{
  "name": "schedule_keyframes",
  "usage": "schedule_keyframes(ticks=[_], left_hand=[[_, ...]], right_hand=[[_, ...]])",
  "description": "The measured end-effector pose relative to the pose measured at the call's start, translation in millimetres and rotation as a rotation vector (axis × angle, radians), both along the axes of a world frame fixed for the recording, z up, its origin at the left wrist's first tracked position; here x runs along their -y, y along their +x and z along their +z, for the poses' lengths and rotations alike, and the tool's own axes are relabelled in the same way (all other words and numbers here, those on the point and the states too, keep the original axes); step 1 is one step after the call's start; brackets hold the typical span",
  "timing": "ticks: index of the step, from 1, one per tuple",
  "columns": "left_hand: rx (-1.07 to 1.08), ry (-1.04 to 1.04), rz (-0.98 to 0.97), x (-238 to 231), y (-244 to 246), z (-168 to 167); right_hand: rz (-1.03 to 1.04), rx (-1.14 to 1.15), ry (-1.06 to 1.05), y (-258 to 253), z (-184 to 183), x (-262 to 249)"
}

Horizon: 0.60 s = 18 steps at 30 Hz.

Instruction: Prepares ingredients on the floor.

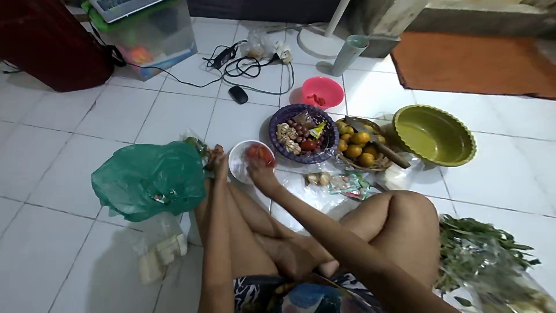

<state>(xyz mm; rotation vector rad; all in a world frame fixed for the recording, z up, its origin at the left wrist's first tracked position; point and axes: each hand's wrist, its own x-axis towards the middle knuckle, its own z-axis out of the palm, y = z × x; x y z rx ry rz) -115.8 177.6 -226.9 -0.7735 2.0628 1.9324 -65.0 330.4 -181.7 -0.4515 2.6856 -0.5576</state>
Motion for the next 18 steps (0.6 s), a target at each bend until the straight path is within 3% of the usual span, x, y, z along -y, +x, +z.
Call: schedule_keyframes(ticks=[4,8,10,13,18], left_hand=[[-0.026,-0.109,-0.079,-3.5,0.1,9.7],[-0.251,-0.338,-0.101,-6.3,4.4,2.3],[-0.359,-0.519,-0.19,-9.2,1.3,0.5],[-0.361,-0.706,-0.415,-18.1,-4.4,3.1],[-0.265,-0.756,-0.584,-28.8,-10.3,-12.6]], right_hand=[[0.138,-0.079,-0.159,27.3,-12.9,4.3],[0.004,-0.282,-0.297,26.5,-7.5,-16.9],[-0.154,-0.242,-0.248,19.6,1.3,-29.7],[-0.363,-0.017,-0.109,11.0,10.7,-43.3],[-0.406,0.141,-0.013,17.4,1.2,-43.5]])
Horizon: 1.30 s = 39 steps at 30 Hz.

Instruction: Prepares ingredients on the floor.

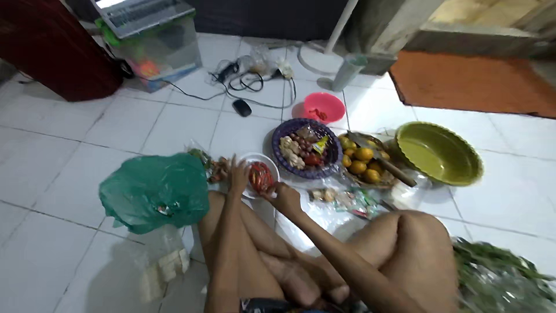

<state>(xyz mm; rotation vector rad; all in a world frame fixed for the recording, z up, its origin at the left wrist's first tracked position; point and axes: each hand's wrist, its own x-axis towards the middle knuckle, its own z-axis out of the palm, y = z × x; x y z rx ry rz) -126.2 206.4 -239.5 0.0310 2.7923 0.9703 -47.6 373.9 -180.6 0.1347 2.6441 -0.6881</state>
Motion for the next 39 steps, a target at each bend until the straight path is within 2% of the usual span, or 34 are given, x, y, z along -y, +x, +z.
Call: schedule_keyframes(ticks=[5,8,11,14,19,25,32,39], left_hand=[[-0.064,0.23,0.017,6.9,0.9,3.4],[-0.089,0.231,0.031,8.8,2.7,4.8],[-0.076,0.197,0.068,5.9,7.1,12.7],[-0.17,0.268,0.152,2.8,14.9,16.1],[-0.263,0.358,0.197,6.5,25.9,20.4],[-0.401,0.445,0.264,8.8,26.1,15.1],[-0.378,0.581,0.35,10.4,23.5,18.6],[-0.504,0.616,0.357,11.2,19.8,10.2]], right_hand=[[0.0,0.097,0.045,-13.1,9.6,8.6],[0.006,0.11,0.039,-19.0,13.3,5.2],[0.0,-0.011,-0.052,-24.8,21.8,-3.8],[-0.002,-0.127,-0.137,-34.8,33.4,-11.9],[0.012,-0.197,-0.234,-43.8,47.1,-15.5],[0.026,-0.241,-0.286,-52.3,59.3,-8.8],[0.05,-0.273,-0.337,-63.8,63.2,-7.6],[0.096,-0.352,-0.33,-62.3,67.2,-8.9]])
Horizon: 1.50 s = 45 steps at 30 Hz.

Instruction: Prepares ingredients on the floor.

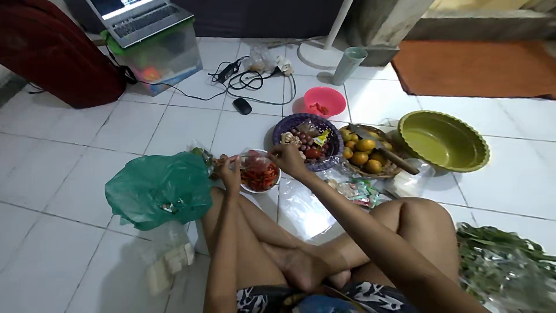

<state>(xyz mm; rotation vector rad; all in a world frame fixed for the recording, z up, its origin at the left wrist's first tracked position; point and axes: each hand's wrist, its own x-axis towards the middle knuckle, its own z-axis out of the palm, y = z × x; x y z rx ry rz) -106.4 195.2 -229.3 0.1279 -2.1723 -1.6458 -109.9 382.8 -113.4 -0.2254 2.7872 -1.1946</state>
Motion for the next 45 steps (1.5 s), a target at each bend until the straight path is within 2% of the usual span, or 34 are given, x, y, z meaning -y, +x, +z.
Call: schedule_keyframes(ticks=[9,17,23,28,30,32,35,37,41,45], left_hand=[[-0.091,0.006,0.011,-2.2,8.5,6.6],[-0.242,-0.094,0.032,-6.4,9.4,3.0],[-0.273,-0.127,0.026,-8.6,10.1,2.4],[-0.253,-0.151,0.006,-11.0,12.2,3.3],[-0.224,-0.171,-0.003,-11.7,14.3,6.5],[-0.15,-0.083,0.0,-12.7,15.4,10.5],[0.015,0.226,0.087,-7.7,13.1,11.5],[0.14,0.32,0.172,1.8,13.1,13.8],[0.268,0.425,0.254,8.5,13.1,16.9],[0.33,0.454,0.265,2.8,10.9,20.4]], right_hand=[[0.035,-0.196,0.017,8.6,2.9,-4.0],[0.051,-0.363,-0.025,16.0,-9.0,-9.6],[0.059,-0.481,-0.033,17.9,-16.7,-10.6],[0.061,-0.488,-0.02,19.6,-21.4,-11.4],[0.057,-0.444,-0.027,19.2,-22.5,-11.8],[0.025,-0.289,-0.107,17.6,-16.0,-9.2],[-0.057,0.088,-0.457,8.8,-3.4,-6.9],[-0.108,0.149,-0.616,3.8,-5.3,-8.8],[-0.141,0.125,-0.484,3.9,-16.6,-6.9],[-0.022,0.146,-0.264,7.7,-37.1,5.8]])
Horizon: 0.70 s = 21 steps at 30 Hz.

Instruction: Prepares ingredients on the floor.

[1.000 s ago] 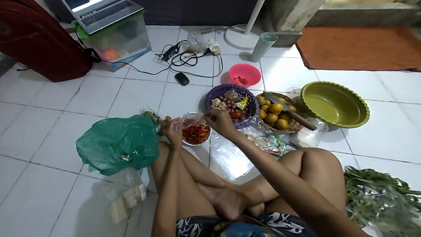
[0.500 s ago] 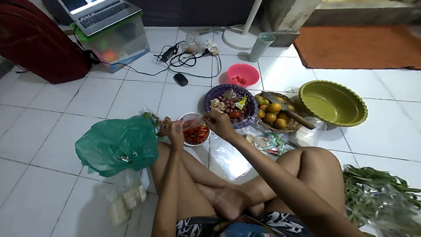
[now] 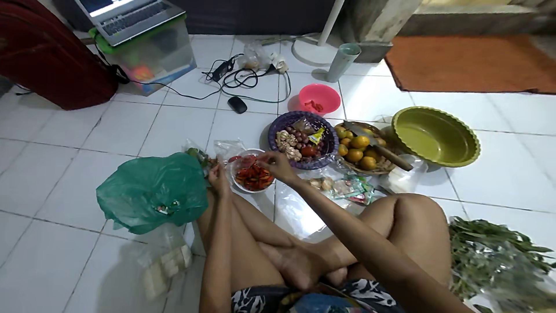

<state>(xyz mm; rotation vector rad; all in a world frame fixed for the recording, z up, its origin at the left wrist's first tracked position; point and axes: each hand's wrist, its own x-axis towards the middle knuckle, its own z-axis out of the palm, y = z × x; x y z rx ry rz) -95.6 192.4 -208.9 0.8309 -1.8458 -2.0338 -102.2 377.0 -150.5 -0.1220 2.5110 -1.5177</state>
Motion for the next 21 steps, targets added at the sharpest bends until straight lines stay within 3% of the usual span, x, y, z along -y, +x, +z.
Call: schedule_keyframes(ticks=[15,21], left_hand=[[-0.041,-0.163,-0.139,-1.5,1.8,-1.7],[-0.097,-0.145,-0.175,-1.5,0.8,-3.9]], right_hand=[[-0.029,-0.135,0.356,-3.3,11.1,46.8],[0.123,-0.214,0.412,-8.5,13.8,42.0]])
